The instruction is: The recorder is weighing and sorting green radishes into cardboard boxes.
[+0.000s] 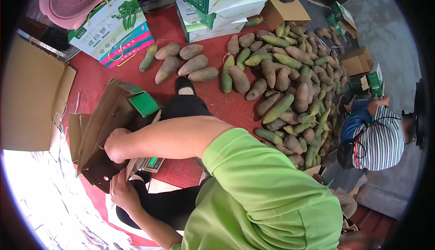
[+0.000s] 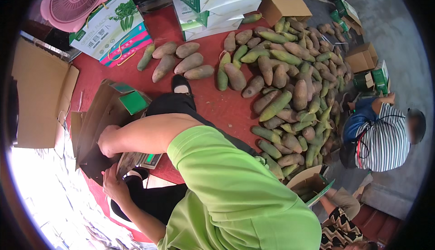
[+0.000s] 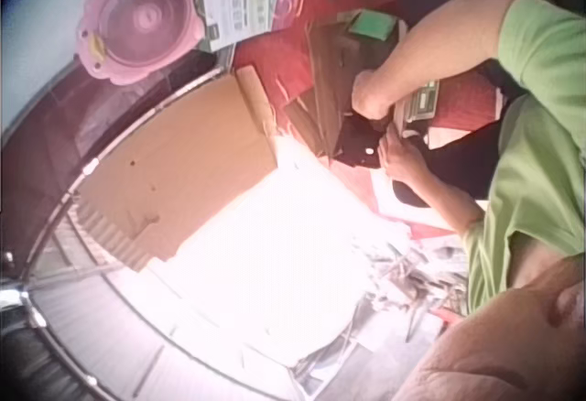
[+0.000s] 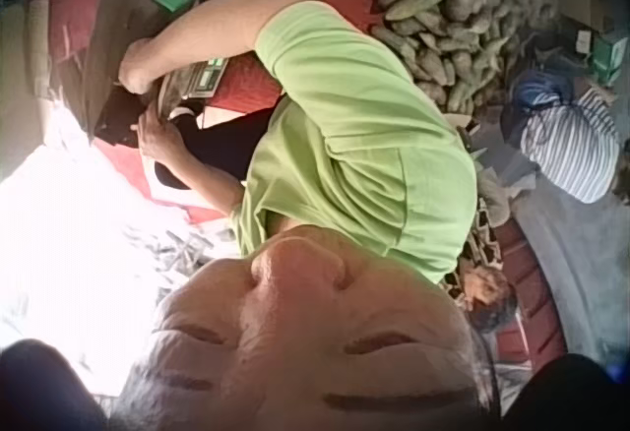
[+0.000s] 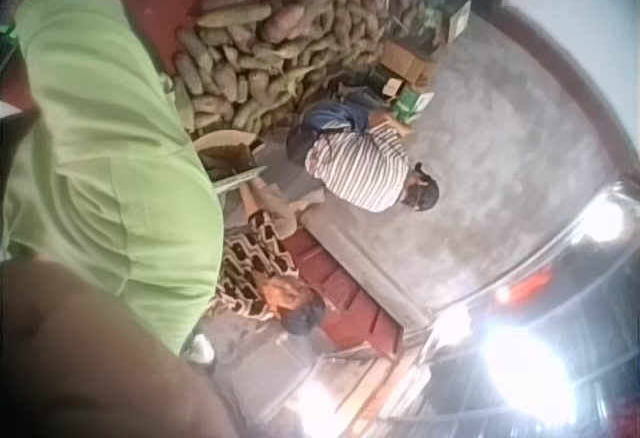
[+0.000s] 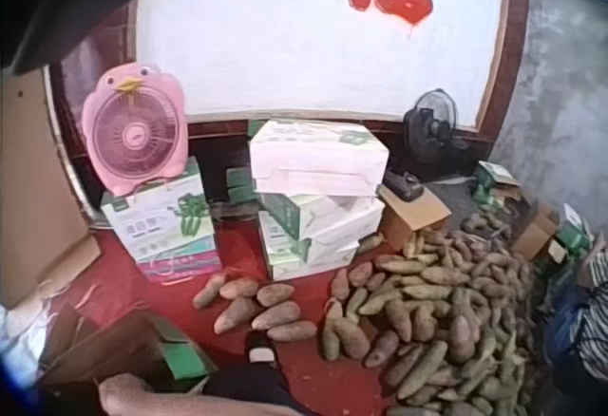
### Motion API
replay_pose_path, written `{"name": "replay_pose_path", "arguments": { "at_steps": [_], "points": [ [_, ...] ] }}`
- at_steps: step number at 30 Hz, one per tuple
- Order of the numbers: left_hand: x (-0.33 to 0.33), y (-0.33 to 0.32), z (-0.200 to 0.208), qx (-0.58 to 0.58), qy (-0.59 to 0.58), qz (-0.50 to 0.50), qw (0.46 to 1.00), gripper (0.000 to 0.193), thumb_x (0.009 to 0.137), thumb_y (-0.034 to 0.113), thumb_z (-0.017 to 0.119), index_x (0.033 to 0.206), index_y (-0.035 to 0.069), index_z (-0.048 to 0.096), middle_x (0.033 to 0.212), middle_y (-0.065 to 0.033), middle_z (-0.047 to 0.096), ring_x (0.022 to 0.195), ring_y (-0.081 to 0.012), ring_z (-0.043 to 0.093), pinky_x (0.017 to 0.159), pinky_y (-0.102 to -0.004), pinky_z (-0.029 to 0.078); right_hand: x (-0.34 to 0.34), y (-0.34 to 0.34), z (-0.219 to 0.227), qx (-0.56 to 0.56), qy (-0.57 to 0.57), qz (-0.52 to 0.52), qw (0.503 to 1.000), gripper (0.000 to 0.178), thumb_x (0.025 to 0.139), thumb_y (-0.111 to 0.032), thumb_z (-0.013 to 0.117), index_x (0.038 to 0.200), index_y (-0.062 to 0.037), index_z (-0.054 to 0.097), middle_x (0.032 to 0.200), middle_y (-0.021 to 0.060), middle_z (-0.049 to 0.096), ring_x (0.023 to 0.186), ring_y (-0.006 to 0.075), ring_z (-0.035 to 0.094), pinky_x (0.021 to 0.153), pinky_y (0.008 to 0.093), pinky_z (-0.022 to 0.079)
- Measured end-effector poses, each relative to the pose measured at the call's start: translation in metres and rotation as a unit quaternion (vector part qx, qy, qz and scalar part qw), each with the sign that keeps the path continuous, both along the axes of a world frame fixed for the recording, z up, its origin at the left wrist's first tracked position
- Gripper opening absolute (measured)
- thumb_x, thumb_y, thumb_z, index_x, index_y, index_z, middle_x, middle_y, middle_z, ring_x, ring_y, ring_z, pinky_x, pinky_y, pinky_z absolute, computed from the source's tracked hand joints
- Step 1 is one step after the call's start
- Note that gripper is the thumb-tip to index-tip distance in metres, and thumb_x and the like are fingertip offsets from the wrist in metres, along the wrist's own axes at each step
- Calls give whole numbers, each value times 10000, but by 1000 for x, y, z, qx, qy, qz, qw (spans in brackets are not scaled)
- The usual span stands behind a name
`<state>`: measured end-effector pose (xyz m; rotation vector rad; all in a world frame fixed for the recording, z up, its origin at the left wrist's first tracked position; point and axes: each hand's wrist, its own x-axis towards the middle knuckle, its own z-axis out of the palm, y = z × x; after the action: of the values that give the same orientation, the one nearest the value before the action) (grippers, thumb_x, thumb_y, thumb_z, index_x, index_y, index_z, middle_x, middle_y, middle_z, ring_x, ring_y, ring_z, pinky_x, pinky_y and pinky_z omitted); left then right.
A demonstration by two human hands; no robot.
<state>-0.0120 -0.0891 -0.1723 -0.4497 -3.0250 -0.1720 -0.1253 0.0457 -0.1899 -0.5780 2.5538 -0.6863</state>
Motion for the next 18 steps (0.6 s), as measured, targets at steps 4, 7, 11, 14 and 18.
{"name": "replay_pose_path", "arguments": {
  "at_steps": [4, 7, 11, 14, 18],
  "points": [
    [-3, 7, 3, -9, -8, -9, 1000, 276, 779, 46, 554, 1018, 114, 672, 914, -70, 646, 859, -300, 617, 719, -413, 493, 9, 40, 40, -103, 18, -15, 994, 373, 796, -370, 648, 988, -54, 699, 940, 110, 704, 907, 287, 674, 767, 417, 531],
    [-2, 10, 4, 8, 5, -32, 999, 279, 774, 41, 564, 1021, 115, 670, 927, -68, 649, 873, -299, 620, 722, -412, 496, 20, 93, 66, -265, 120, -80, 953, 336, 806, -335, 640, 980, -50, 683, 877, 154, 692, 815, 335, 667, 735, 433, 520],
    [-2, 15, 4, -8, -8, -15, 1000, 274, 771, 44, 574, 1015, 125, 668, 924, -70, 649, 867, -299, 624, 718, -413, 496, 27, 183, 43, -389, 197, -262, 861, 260, 814, -240, 649, 983, -43, 670, 832, 115, 701, 753, 245, 678, 672, 363, 517],
    [3, 16, 5, -5, -5, 1, 1000, 268, 764, 45, 578, 1002, 127, 667, 899, -78, 645, 849, -295, 628, 706, -414, 494, 47, 249, -13, -422, 54, -450, 785, 239, 797, -251, 650, 935, -57, 673, 824, 107, 685, 782, 254, 662, 698, 359, 505],
    [1, 12, -1, -20, 15, -4, 1000, 284, 752, 33, 580, 1005, 127, 671, 866, -82, 640, 826, -289, 632, 684, -408, 498, 104, 316, -128, -224, 67, -569, 789, 253, 774, -238, 688, 943, -51, 671, 858, 135, 684, 837, 281, 658, 748, 384, 499]
  ]
}}
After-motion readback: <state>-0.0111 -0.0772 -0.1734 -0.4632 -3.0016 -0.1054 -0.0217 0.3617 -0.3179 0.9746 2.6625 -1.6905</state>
